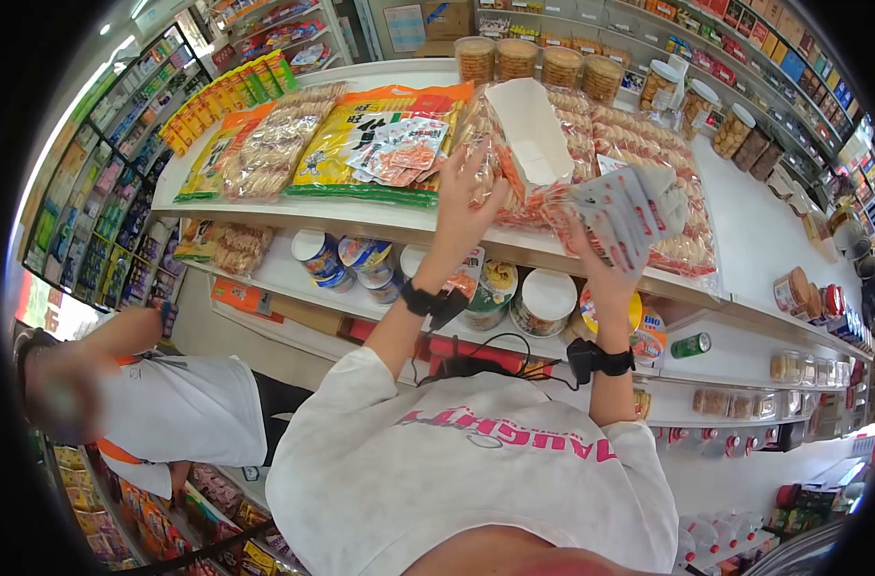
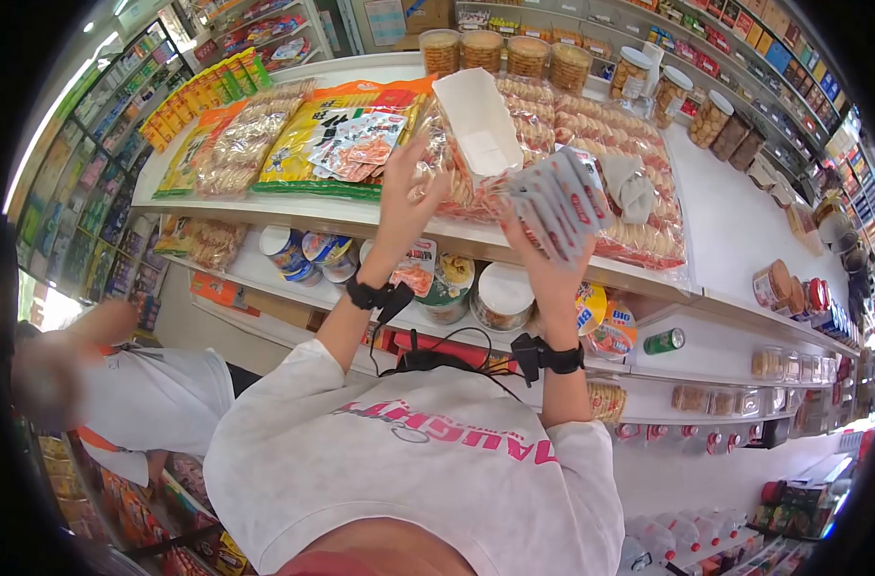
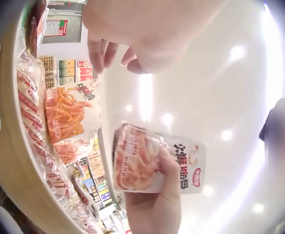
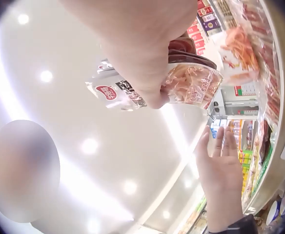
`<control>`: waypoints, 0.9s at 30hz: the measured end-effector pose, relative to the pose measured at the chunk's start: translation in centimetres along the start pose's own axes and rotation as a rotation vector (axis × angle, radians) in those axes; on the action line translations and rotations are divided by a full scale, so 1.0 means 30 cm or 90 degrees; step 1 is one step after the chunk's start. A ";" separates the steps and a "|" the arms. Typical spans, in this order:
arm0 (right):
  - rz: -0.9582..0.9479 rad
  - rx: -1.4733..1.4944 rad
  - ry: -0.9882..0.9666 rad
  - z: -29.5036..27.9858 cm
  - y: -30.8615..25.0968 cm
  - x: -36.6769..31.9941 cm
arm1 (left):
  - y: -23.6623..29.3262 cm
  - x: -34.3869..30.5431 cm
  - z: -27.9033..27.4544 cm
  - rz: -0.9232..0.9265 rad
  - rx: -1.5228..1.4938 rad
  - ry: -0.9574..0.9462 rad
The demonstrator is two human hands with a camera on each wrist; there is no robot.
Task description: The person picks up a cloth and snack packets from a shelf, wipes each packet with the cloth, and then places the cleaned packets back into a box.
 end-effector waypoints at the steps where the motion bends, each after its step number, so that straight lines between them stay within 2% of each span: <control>1: 0.062 0.040 0.021 -0.009 0.013 -0.013 | -0.004 0.024 0.024 0.060 0.124 -0.003; 2: 0.109 0.071 0.022 -0.014 0.009 -0.020 | -0.002 0.033 0.052 0.122 0.248 -0.004; 4: 0.193 0.136 0.022 -0.024 0.005 -0.016 | -0.045 0.042 0.108 0.094 0.185 -0.058; 7: -0.052 -0.090 -0.031 -0.036 -0.045 0.004 | -0.068 0.068 0.141 0.050 0.095 -0.079; 10: 0.077 0.022 -0.023 -0.021 -0.044 -0.024 | -0.063 0.058 0.123 -0.048 -0.018 -0.087; 11: -0.004 -0.126 -0.038 -0.018 -0.044 -0.034 | -0.079 0.051 0.120 -0.090 -0.051 -0.081; 12: 0.016 -0.091 -0.042 -0.015 -0.044 -0.038 | -0.090 0.041 0.120 -0.135 -0.084 -0.078; 15: 0.112 0.035 -0.046 -0.012 -0.067 -0.035 | -0.046 0.041 0.029 0.035 -0.082 -0.016; 17: 0.219 0.155 -0.054 -0.009 -0.074 -0.039 | 0.066 0.047 -0.055 0.119 0.066 -0.037; 18: 0.128 0.047 -0.059 -0.011 -0.077 -0.040 | 0.098 0.040 -0.092 0.157 0.140 -0.044; 20: -0.054 -0.165 -0.076 0.009 -0.073 -0.065 | 0.050 0.019 -0.128 0.116 0.119 -0.154; 24: 0.204 0.256 -0.063 0.096 0.090 -0.125 | 0.031 -0.021 -0.123 0.119 0.106 -0.317; 26: 0.162 0.270 -0.044 0.119 0.115 -0.069 | 0.024 -0.027 -0.117 0.109 0.068 -0.335; 27: 0.064 0.184 -0.041 0.124 0.081 0.002 | 0.025 -0.029 -0.118 0.105 0.058 -0.335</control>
Point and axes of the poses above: each hand's wrist, its own x-axis towards the middle knuckle, its own z-axis out of the palm, y = z × x, the point moved 5 cm from there along x, towards the middle knuckle, and after that the axes turned 9 degrees about -y, right-handed, at the moved point
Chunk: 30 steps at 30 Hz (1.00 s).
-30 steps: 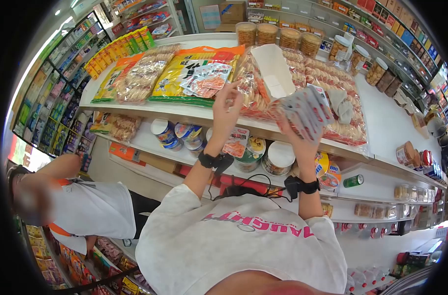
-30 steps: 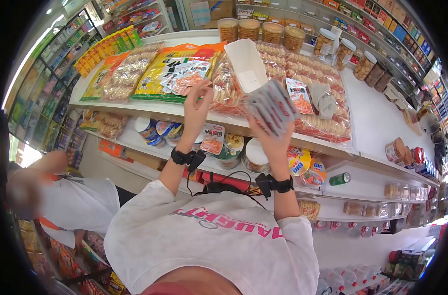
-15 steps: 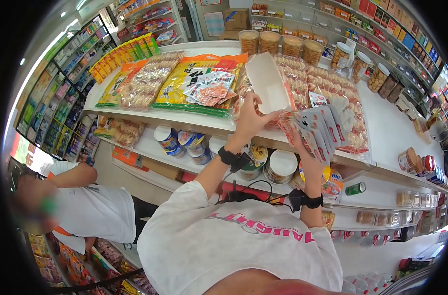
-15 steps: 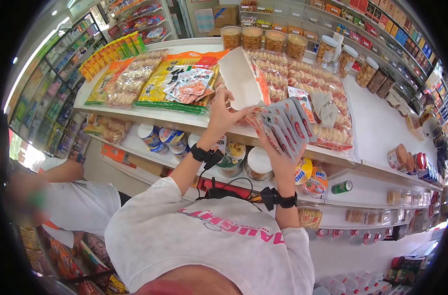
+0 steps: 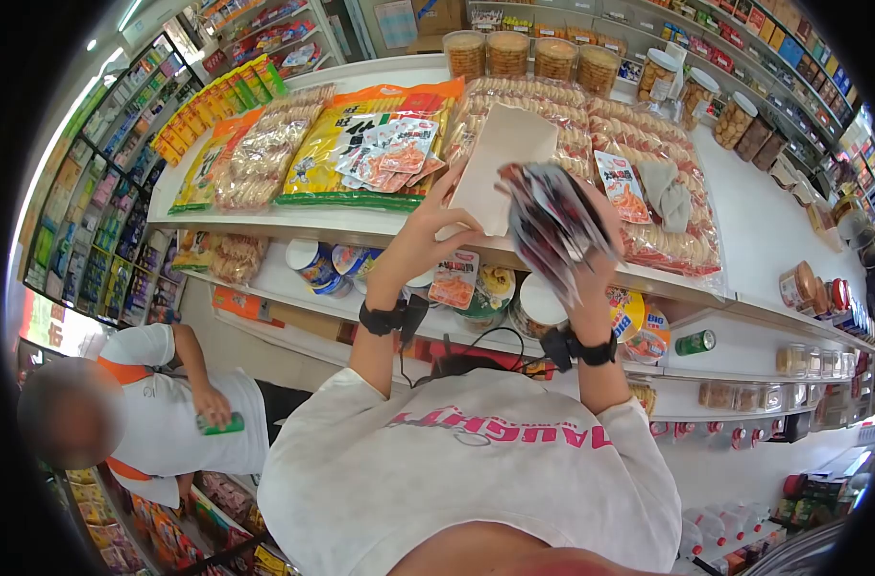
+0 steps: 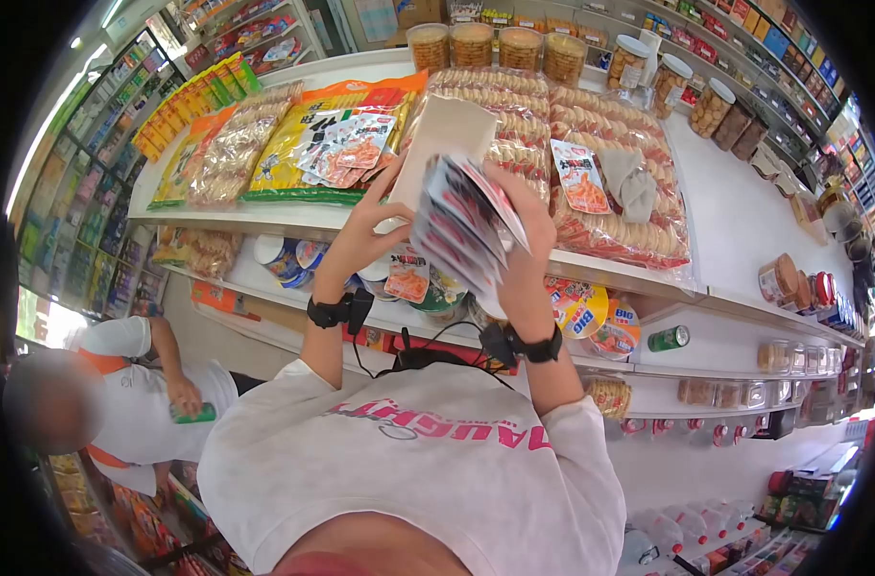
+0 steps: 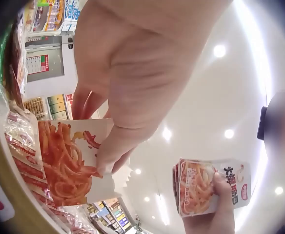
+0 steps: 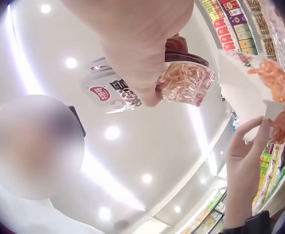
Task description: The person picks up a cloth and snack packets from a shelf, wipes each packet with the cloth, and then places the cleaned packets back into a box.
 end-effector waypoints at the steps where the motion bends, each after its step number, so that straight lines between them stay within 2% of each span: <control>1: -0.093 -0.088 -0.007 0.018 -0.037 0.055 | -0.001 -0.007 0.003 -0.003 -0.011 0.001; 3: -0.168 -0.176 0.000 0.054 -0.063 0.132 | -0.026 -0.016 0.018 -0.035 0.026 0.005; 4: -0.147 -0.191 0.011 0.070 -0.068 0.160 | -0.034 -0.015 0.019 -0.042 0.030 0.005; 5: -0.183 -0.222 -0.003 0.094 -0.087 0.180 | -0.039 -0.015 0.021 -0.049 0.036 0.006; 8: -0.289 -0.283 -0.045 0.178 -0.117 0.212 | -0.076 -0.019 0.039 -0.135 -0.070 0.030; 9: -0.290 -0.275 -0.053 0.197 -0.120 0.214 | -0.083 -0.011 0.045 -0.165 -0.112 0.032; 10: -0.292 -0.268 -0.063 0.213 -0.126 0.212 | -0.116 -0.014 0.055 -0.142 -0.115 0.134; 12: -0.310 -0.280 -0.064 0.229 -0.137 0.211 | -0.133 -0.026 0.054 -0.133 -0.126 0.147; 15: -0.284 -0.261 -0.085 0.245 -0.126 0.220 | -0.191 -0.030 0.066 -0.127 -0.063 0.140; 17: -0.191 -0.293 -0.099 0.241 -0.067 0.221 | -0.217 -0.026 0.071 -0.124 0.025 0.132; 18: -0.143 -0.309 -0.104 0.235 -0.041 0.221 | -0.132 0.001 0.036 -0.077 0.086 0.197; 21: -0.075 -0.293 -0.081 0.206 -0.019 0.223 | -0.053 0.050 0.018 -0.109 0.039 0.258; 22: -0.079 -0.320 -0.079 0.200 -0.018 0.220 | -0.049 0.063 0.025 -0.097 0.098 0.246; 25: 0.002 -0.343 -0.102 0.205 -0.016 0.202 | -0.018 0.103 0.053 -0.111 0.058 0.202; 26: 0.002 -0.346 -0.112 0.204 -0.015 0.197 | -0.042 0.105 0.066 -0.158 0.011 0.212; 28: 0.000 -0.349 -0.128 0.207 -0.011 0.197 | -0.062 0.107 0.080 -0.177 -0.015 0.200; 30: 0.001 -0.374 -0.137 0.214 -0.006 0.199 | -0.066 0.120 0.088 -0.148 0.006 0.240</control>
Point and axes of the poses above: each hand's wrist, its own x-axis towards the middle knuckle, its own z-axis out of the palm, y = z × x, the point moved 5 cm from there along x, towards the middle knuckle, and after that the axes turned 9 degrees about -y, right-handed, at the moved point
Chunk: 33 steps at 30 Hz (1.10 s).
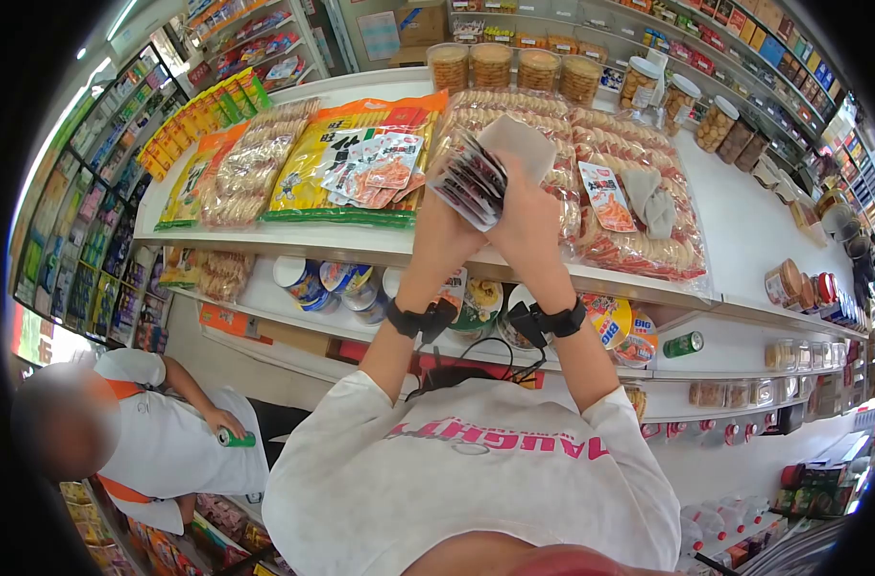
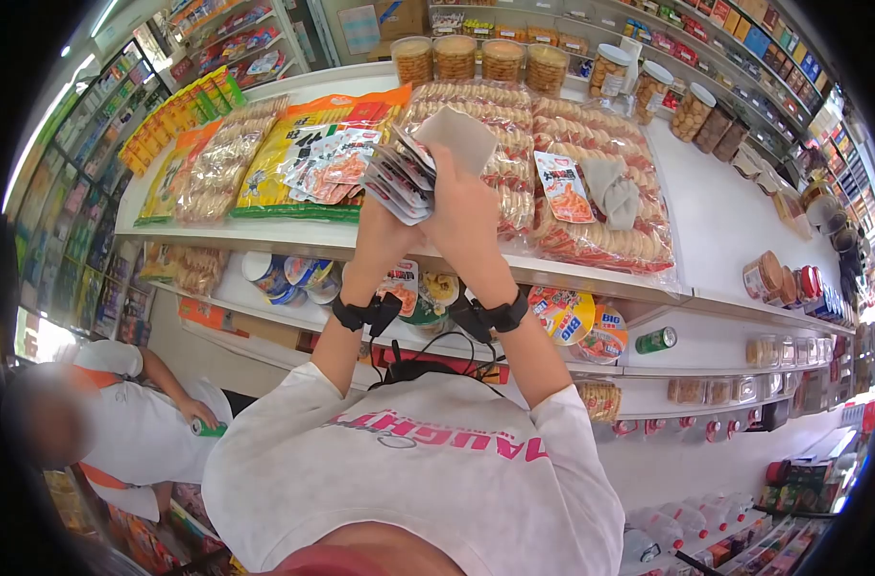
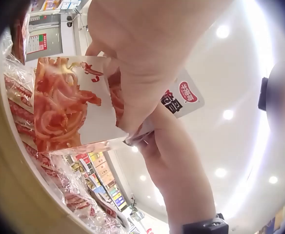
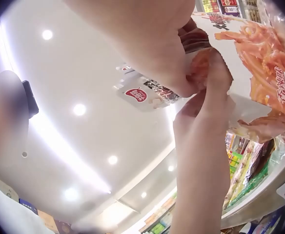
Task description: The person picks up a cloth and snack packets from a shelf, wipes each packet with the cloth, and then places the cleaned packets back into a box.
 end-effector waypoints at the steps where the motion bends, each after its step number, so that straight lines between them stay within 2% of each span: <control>1: 0.000 -0.012 -0.007 0.004 -0.001 -0.003 | 0.005 0.005 0.004 0.015 0.006 0.021; 3: 0.026 0.035 -0.016 0.002 0.002 -0.006 | 0.036 0.000 0.006 0.059 -0.060 0.139; 4: 0.038 0.058 -0.019 0.002 0.004 -0.005 | 0.042 0.003 0.007 0.062 -0.062 0.133; 7: -0.049 0.016 -0.024 0.020 0.010 -0.009 | 0.043 -0.004 0.005 0.079 -0.034 0.123; 9: -0.043 0.029 -0.068 0.023 0.012 -0.007 | 0.035 0.020 -0.007 0.114 0.035 0.128; 10: -0.038 0.036 -0.091 0.018 0.009 -0.009 | 0.038 0.018 -0.009 0.102 -0.003 0.111; 13: -0.160 -0.077 0.016 -0.046 -0.040 -0.024 | 0.047 0.019 -0.014 0.117 -0.030 0.118; 16: -0.122 0.008 -0.079 -0.090 -0.019 -0.038 | 0.030 0.029 -0.029 0.089 0.039 0.014; 19: -0.078 0.049 -0.029 -0.090 0.021 -0.049 | 0.096 0.075 -0.056 0.201 0.163 -0.038; 20: -0.087 0.001 0.026 -0.106 0.021 -0.051 | 0.085 0.086 -0.053 0.173 0.098 -0.054; 22: -0.113 -0.097 0.137 -0.147 0.022 -0.037 | 0.074 0.090 -0.062 0.178 0.113 -0.018; 26: -0.038 -0.078 0.150 -0.127 0.117 -0.020 | 0.035 0.072 -0.074 0.185 0.159 0.026; 29: 0.008 0.014 0.111 -0.112 0.143 -0.018 | 0.008 0.054 -0.096 0.060 0.083 -0.013; 30: 0.004 0.050 0.101 -0.108 0.141 -0.015 | -0.034 0.034 -0.082 0.001 -0.074 0.006; 33: -0.005 0.090 0.096 -0.088 0.123 -0.023 | -0.144 -0.016 -0.074 -0.173 -0.229 -0.060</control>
Point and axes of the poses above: each hand's wrist, its own x-axis towards the middle knuckle, its own z-axis out of the palm, y = z × x, the point moved 5 cm from there along x, towards the middle knuckle, and after that the axes turned 9 degrees about -y, right-handed, at the moved point
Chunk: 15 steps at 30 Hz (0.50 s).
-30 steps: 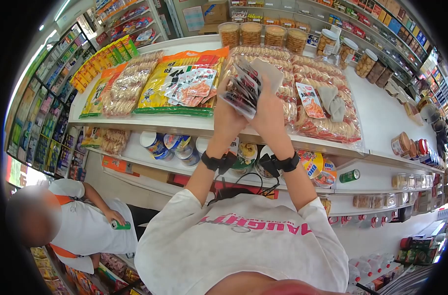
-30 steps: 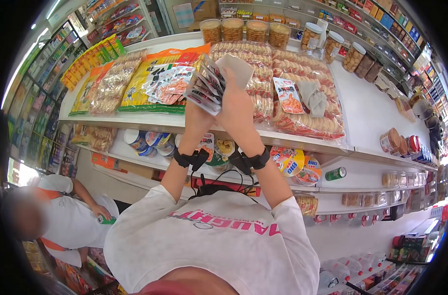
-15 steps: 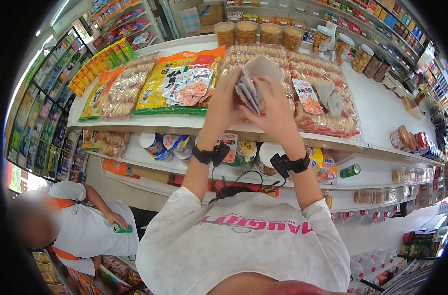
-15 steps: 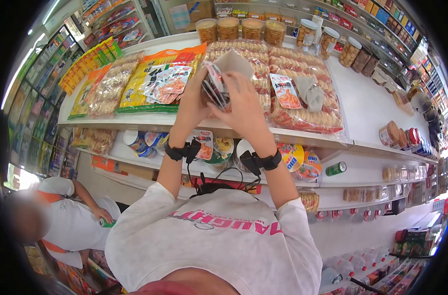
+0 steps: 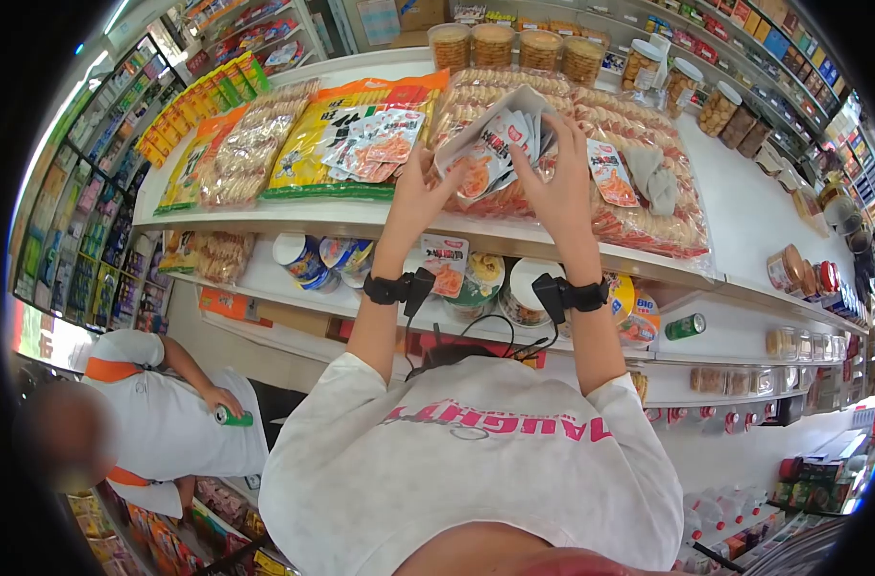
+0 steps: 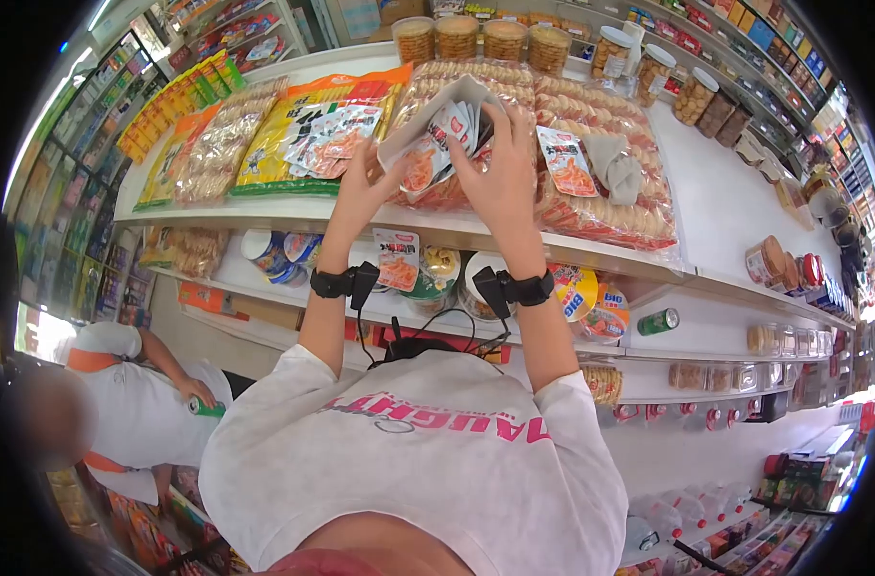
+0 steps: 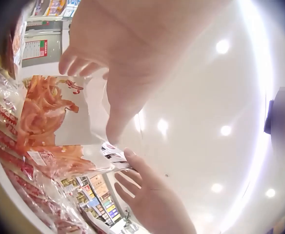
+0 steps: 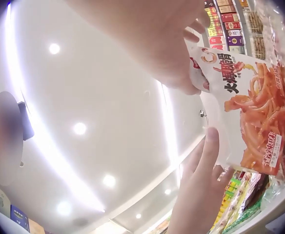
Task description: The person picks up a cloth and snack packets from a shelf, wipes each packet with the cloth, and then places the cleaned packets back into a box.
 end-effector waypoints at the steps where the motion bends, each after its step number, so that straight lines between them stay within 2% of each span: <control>1: -0.001 0.001 0.001 0.007 -0.004 -0.011 | -0.023 -0.015 -0.002 -0.005 -0.004 0.002; 3: 0.000 -0.029 0.044 0.012 0.005 -0.024 | -0.061 -0.023 -0.002 -0.009 -0.011 0.008; 6: 0.033 -0.122 0.092 -0.002 -0.009 -0.074 | -0.066 -0.033 0.001 0.159 0.085 0.067; 8: 0.028 -0.208 0.089 -0.044 -0.019 -0.090 | 0.026 -0.066 0.011 0.184 0.178 0.109; 10: 0.054 -0.215 0.053 -0.071 -0.003 -0.116 | 0.069 -0.077 0.015 0.250 0.284 0.142; 12: 0.080 -0.194 0.001 -0.094 0.000 -0.142 | 0.079 -0.079 0.035 0.254 0.337 0.152; 15: 0.020 -0.181 -0.070 -0.078 -0.013 -0.173 | 0.093 -0.065 0.047 0.228 0.376 0.155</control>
Point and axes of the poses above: each hand's wrist, its own x-axis towards the middle knuckle, its own z-axis out of the palm, y = z × x, the point moved 5 cm from there along x, towards the middle knuckle, and after that the axes turned 9 degrees about -y, right-handed, at the moved point
